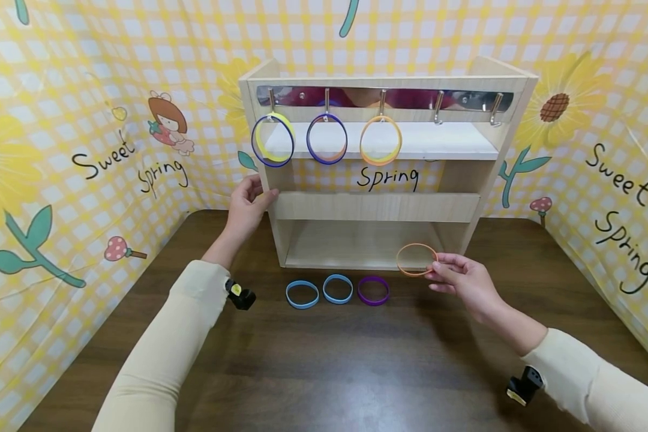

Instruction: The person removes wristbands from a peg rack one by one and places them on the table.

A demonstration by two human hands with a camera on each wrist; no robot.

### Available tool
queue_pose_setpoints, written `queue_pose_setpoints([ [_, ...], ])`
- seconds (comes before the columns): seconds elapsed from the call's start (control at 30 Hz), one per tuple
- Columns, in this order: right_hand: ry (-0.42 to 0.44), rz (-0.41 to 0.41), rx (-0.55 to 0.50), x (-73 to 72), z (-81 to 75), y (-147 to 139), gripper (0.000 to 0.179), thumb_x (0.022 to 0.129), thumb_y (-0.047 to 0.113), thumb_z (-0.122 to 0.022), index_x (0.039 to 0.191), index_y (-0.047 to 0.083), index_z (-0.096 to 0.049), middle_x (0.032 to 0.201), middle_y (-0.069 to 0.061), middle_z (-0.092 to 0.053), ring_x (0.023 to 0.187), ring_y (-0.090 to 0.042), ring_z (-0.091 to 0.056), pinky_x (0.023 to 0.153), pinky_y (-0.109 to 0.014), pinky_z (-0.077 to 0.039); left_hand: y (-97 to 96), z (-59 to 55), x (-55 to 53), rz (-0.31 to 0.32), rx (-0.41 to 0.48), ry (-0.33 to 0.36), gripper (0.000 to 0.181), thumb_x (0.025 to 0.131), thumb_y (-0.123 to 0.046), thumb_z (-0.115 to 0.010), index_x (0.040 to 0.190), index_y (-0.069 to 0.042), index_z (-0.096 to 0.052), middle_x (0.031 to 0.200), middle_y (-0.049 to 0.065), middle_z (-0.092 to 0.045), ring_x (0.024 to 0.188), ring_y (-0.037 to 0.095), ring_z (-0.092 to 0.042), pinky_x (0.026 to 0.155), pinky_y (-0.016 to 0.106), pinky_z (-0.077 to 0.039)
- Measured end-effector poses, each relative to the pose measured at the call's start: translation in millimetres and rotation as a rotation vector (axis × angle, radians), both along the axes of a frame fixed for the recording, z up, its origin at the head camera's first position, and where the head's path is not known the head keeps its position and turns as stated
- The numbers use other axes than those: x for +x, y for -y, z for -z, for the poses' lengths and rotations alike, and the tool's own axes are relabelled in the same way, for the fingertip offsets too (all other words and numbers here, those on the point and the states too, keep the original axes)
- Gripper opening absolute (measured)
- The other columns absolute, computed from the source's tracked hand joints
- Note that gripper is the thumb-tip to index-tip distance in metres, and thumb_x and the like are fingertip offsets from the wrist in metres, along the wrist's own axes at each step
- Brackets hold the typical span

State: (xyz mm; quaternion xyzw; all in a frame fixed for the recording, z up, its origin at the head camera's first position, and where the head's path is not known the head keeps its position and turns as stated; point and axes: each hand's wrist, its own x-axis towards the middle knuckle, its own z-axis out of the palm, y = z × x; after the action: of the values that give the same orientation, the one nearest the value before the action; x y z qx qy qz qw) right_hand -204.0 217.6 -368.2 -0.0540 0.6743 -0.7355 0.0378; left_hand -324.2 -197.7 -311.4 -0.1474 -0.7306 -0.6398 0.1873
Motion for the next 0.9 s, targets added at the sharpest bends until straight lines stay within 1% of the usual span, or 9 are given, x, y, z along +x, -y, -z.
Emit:
queue_pose_setpoints([
  [0.1, 0.015, -0.002, 0.024, -1.1, 4.9, -2, 0.035, 0.099, 0.006, -0.055, 0.126, -0.013, -0.042, 0.090, 0.001, -0.069, 0.085, -0.012, -0.068, 0.075, -0.029, -0.055, 1.1, 3.3, -3.8, -0.004, -0.002, -0.015, 0.039, 0.091, -0.010, -0.068, 0.125, 0.001, -0.055, 0.122, 0.013, -0.058, 0.119, 0.037, -0.049, 0.088, 0.027, -0.047],
  [0.2, 0.028, -0.006, 0.053, -3.1, 10.7, -4, 0.039, 0.099, 0.006, -0.054, 0.129, -0.015, -0.039, 0.091, 0.001, -0.068, 0.085, -0.011, -0.067, 0.076, -0.029, -0.055, 1.2, 3.6, -4.1, -0.010, 0.000, -0.016, 0.039, 0.091, -0.011, -0.068, 0.125, 0.001, -0.055, 0.122, 0.014, -0.057, 0.119, 0.038, -0.049, 0.088, 0.028, -0.047],
  [0.4, 0.047, -0.006, 0.109, -6.7, 21.1, -8, 0.046, 0.100, 0.005, -0.053, 0.134, -0.019, -0.034, 0.092, 0.001, -0.067, 0.085, -0.011, -0.067, 0.076, -0.030, -0.055, 1.2, 2.9, -3.3, -0.012, -0.005, -0.008, 0.039, 0.091, -0.011, -0.068, 0.126, 0.001, -0.055, 0.122, 0.011, -0.058, 0.118, 0.033, -0.051, 0.088, 0.027, -0.047],
  [0.6, 0.069, -0.024, 0.115, -8.3, 30.0, -13, 0.046, 0.099, 0.003, -0.053, 0.134, -0.020, -0.034, 0.095, -0.004, -0.067, 0.086, -0.014, -0.068, 0.076, -0.031, -0.055, 2.9, 2.6, -4.5, 0.003, 0.004, 0.013, 0.040, 0.090, -0.008, -0.068, 0.127, 0.001, -0.055, 0.121, 0.009, -0.058, 0.119, 0.034, -0.049, 0.088, 0.027, -0.047],
  [0.7, 0.084, -0.040, 0.106, -9.6, 34.7, -15, 0.047, 0.098, 0.001, -0.053, 0.134, -0.021, -0.033, 0.097, -0.006, -0.066, 0.087, -0.014, -0.068, 0.077, -0.032, -0.055, 2.9, 2.5, -4.5, 0.005, 0.007, 0.023, 0.040, 0.091, -0.007, -0.067, 0.127, 0.002, -0.054, 0.121, 0.008, -0.058, 0.118, 0.032, -0.050, 0.088, 0.028, -0.047],
  [0.77, 0.096, -0.047, 0.106, -10.3, 37.7, -16, 0.047, 0.098, 0.000, -0.053, 0.135, -0.021, -0.032, 0.098, -0.008, -0.066, 0.086, -0.014, -0.068, 0.078, -0.032, -0.055, 2.3, 2.3, -4.2, 0.003, 0.004, 0.021, 0.040, 0.091, -0.008, -0.067, 0.128, 0.002, -0.053, 0.121, 0.007, -0.058, 0.118, 0.031, -0.050, 0.089, 0.028, -0.047],
  [0.9, 0.119, -0.058, 0.119, -11.8, 43.2, -17, 0.045, 0.098, -0.002, -0.052, 0.134, -0.020, -0.033, 0.100, -0.011, -0.065, 0.087, -0.015, -0.068, 0.078, -0.032, -0.055, 0.9, 1.8, -2.7, 0.002, 0.006, 0.008, 0.039, 0.091, -0.010, -0.067, 0.127, 0.001, -0.054, 0.122, 0.008, -0.058, 0.120, 0.034, -0.049, 0.089, 0.028, -0.047],
])
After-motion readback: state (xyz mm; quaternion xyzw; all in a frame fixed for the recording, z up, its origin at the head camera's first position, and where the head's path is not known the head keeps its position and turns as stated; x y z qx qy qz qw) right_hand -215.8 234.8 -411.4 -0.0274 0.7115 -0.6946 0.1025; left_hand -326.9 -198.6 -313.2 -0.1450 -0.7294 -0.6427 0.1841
